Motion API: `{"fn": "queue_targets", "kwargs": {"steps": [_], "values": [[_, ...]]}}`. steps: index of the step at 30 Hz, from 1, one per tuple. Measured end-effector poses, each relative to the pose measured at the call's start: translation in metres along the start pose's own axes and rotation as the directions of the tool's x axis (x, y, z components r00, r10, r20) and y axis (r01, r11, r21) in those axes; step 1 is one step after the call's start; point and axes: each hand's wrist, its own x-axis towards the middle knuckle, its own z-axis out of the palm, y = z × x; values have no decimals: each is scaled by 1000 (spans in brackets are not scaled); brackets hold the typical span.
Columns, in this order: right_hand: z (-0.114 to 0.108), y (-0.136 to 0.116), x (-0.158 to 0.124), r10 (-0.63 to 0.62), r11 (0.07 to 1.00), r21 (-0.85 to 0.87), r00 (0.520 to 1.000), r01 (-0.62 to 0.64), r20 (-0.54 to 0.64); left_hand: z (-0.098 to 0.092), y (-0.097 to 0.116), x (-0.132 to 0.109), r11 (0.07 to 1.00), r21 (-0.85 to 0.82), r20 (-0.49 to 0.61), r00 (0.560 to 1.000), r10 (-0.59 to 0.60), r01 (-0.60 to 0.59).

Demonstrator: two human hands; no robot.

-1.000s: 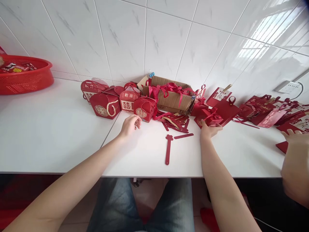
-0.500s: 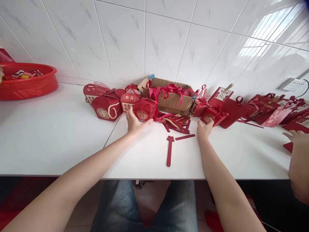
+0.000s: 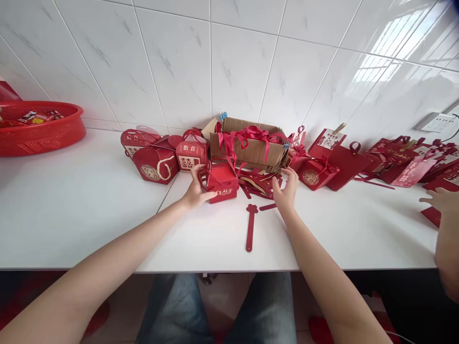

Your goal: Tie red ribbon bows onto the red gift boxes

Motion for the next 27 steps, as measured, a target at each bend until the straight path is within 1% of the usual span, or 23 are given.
{"fn": "queue_targets", "kwargs": {"steps": [2, 3, 4, 6, 7, 8, 9, 10, 11, 12, 14, 17, 19, 21, 22, 24, 26, 27], "values": [[-1, -16, -6, -85, 992, 103, 991, 74, 105, -8, 9, -9, 992, -125, 159, 987, 5, 15], [-2, -24, -9, -154, 978, 166, 971, 124, 183, -11, 14, -13, 985, -167, 229, 973, -14, 53], [-2, -31, -12, -233, 958, 229, 936, 174, 265, -13, 19, -16, 975, -190, 292, 955, -54, 113], [-2, -43, -19, -369, 908, 349, 837, 232, 404, -13, 27, -20, 948, -192, 372, 912, -170, 255], [-2, -47, -22, -408, 889, 397, 791, 230, 456, -12, 29, -20, 934, -182, 379, 898, -223, 308], [-1, -51, -24, -427, 876, 434, 755, 210, 497, -11, 30, -19, 926, -174, 361, 896, -257, 336], [0, -53, -26, -432, 870, 459, 732, 183, 527, -9, 31, -18, 928, -168, 324, 908, -266, 332], [0, -54, -28, -427, 869, 469, 718, 158, 549, -8, 31, -17, 939, -164, 274, 928, -252, 303], [1, -55, -29, -418, 872, 468, 716, 143, 560, -7, 31, -16, 953, -155, 217, 950, -223, 259], [2, -56, -30, -405, 878, 459, 724, 137, 559, -7, 31, -14, 968, -140, 161, 969, -187, 210], [3, -57, -30, -378, 889, 437, 762, 139, 526, -8, 32, -12, 985, -113, 78, 989, -123, 131], [5, -59, -30, -352, 896, 416, 823, 157, 446, -10, 36, -11, 982, -173, 15, 997, -74, 75], [5, -60, -31, -342, 896, 412, 850, 166, 401, -12, 39, -10, 968, -248, -25, 998, -57, 49], [5, -61, -31, -314, 898, 416, 869, 142, 382, -15, 41, -10, 961, -274, -68, 997, -42, 22], [6, -60, -32, -287, 900, 422, 878, 111, 382, -17, 41, -11, 967, -255, -80, 996, -24, 3], [7, -58, -33, -205, 900, 436, 897, 15, 391, -20, 42, -11, 988, -144, -74, 997, 36, -47], [9, -55, -33, -105, 890, 447, 914, -90, 393, -22, 43, -13, 993, 49, -46, 993, 109, -107], [10, -54, -34, -65, 884, 450, 920, -127, 388, -22, 43, -13, 977, 165, -43, 989, 142, -133]]}}
